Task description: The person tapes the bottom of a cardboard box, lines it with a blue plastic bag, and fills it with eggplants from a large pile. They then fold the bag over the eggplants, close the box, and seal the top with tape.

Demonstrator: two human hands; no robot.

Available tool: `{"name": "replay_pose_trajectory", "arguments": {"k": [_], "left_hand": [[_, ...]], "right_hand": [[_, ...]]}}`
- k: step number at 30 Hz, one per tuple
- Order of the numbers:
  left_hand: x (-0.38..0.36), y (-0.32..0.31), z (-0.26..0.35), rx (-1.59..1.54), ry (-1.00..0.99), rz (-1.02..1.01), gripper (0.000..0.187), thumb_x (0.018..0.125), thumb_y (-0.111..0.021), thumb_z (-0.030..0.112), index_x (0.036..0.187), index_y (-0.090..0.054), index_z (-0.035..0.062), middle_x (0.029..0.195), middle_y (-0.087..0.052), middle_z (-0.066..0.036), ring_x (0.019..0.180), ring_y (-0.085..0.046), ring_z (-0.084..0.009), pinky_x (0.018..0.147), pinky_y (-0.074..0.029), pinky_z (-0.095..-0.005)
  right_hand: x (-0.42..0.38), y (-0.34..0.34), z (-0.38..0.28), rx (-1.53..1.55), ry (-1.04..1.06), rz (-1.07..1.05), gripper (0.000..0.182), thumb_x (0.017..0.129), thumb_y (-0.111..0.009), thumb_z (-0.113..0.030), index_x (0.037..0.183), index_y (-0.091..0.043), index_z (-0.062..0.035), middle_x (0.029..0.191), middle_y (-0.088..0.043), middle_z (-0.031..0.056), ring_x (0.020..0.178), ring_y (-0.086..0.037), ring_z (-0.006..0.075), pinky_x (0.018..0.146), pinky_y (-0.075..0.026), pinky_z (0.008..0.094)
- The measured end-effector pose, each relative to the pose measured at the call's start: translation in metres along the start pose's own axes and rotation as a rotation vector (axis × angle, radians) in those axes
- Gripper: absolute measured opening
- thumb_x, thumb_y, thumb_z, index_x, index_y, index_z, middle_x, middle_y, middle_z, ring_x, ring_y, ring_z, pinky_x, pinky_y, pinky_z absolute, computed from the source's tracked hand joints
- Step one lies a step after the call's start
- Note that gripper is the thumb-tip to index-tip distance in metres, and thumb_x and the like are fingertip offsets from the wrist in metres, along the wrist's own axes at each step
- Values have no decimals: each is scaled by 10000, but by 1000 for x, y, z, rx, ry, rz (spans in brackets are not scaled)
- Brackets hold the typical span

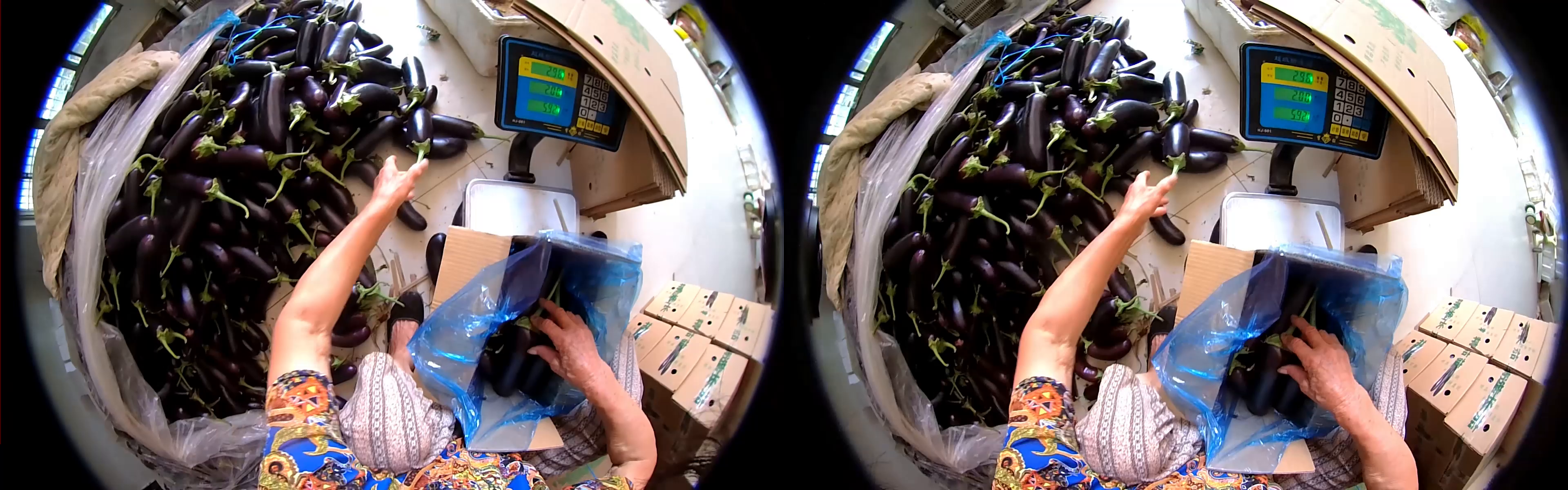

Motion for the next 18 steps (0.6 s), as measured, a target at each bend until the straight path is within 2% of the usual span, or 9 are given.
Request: {"name": "replay_pose_trajectory", "arguments": {"k": [1,4,5,7,11,13,15,17,18], "left_hand": [[13,-10,4,-108,-9,78,823,866,-719,355,1443,-306,-60,1133,-638,-195,942,-667,-244,733,-581,-317],[69,-38,-25,-370,85,-160,283,950,-610,114,1208,-556,9,822,-647,-51,681,-608,-104,586,-511,-216],[67,-36,-30,-378,92,-95,265,967,-575,105,1223,-570,36,790,-604,-24,620,-534,-83,530,-454,-196],[57,-27,-47,-515,46,-249,288,992,-527,121,1266,-554,37,759,-558,-1,583,-475,-78,521,-415,-207],[-3,13,-88,-440,39,-417,370,1010,-492,159,1361,-512,42,736,-535,12,574,-459,-82,546,-384,-230],[-36,41,-107,-159,89,-589,410,1001,-503,150,1398,-495,51,713,-548,9,596,-493,-84,567,-425,-238],[-51,75,-128,187,218,-595,417,943,-596,257,1306,-605,50,854,-690,-57,771,-658,-156,732,-545,-310],[-51,89,-90,693,-92,-506,396,914,-603,293,1228,-667,60,939,-723,-62,871,-682,-216,789,-551,-382],[-35,95,-78,737,-287,-306,349,892,-585,279,1112,-697,32,944,-716,-117,900,-675,-315,820,-532,-433]], "right_hand": [[2,0,0,8,-5,-17,483,748,-781,-211,1183,-616,-84,1390,-495,187,1072,-569,411,908,-487,457],[4,2,2,31,-36,-61,458,750,-781,-212,1155,-610,-83,1375,-507,180,1061,-578,412,906,-490,458],[4,3,3,31,-31,-56,462,748,-783,-211,1157,-610,-84,1373,-509,180,1062,-579,410,906,-490,458],[5,2,5,44,-19,-56,470,742,-787,-208,1159,-608,-86,1369,-513,178,1063,-580,407,906,-490,458],[8,2,6,82,-11,-68,487,719,-800,-202,1151,-612,-79,1360,-521,176,1079,-575,405,913,-488,455],[8,2,6,92,-24,-63,492,708,-806,-198,1144,-616,-72,1358,-523,176,1091,-571,406,922,-485,453],[8,4,5,99,-47,-61,480,705,-807,-193,1130,-623,-67,1359,-524,175,1100,-566,409,930,-482,454],[10,3,4,116,-57,-65,470,704,-807,-189,1119,-630,-61,1360,-525,174,1106,-563,410,936,-479,455],[11,2,5,126,-63,-69,465,704,-807,-187,1115,-633,-59,1361,-525,175,1108,-562,411,939,-477,456]]}}
Point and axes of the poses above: each hand's wrist, its own x-axis towards the middle knuckle, its own y-axis out of the back of the hand, z = x × y, the point moved 7 cm from there along x, towards the middle knuckle
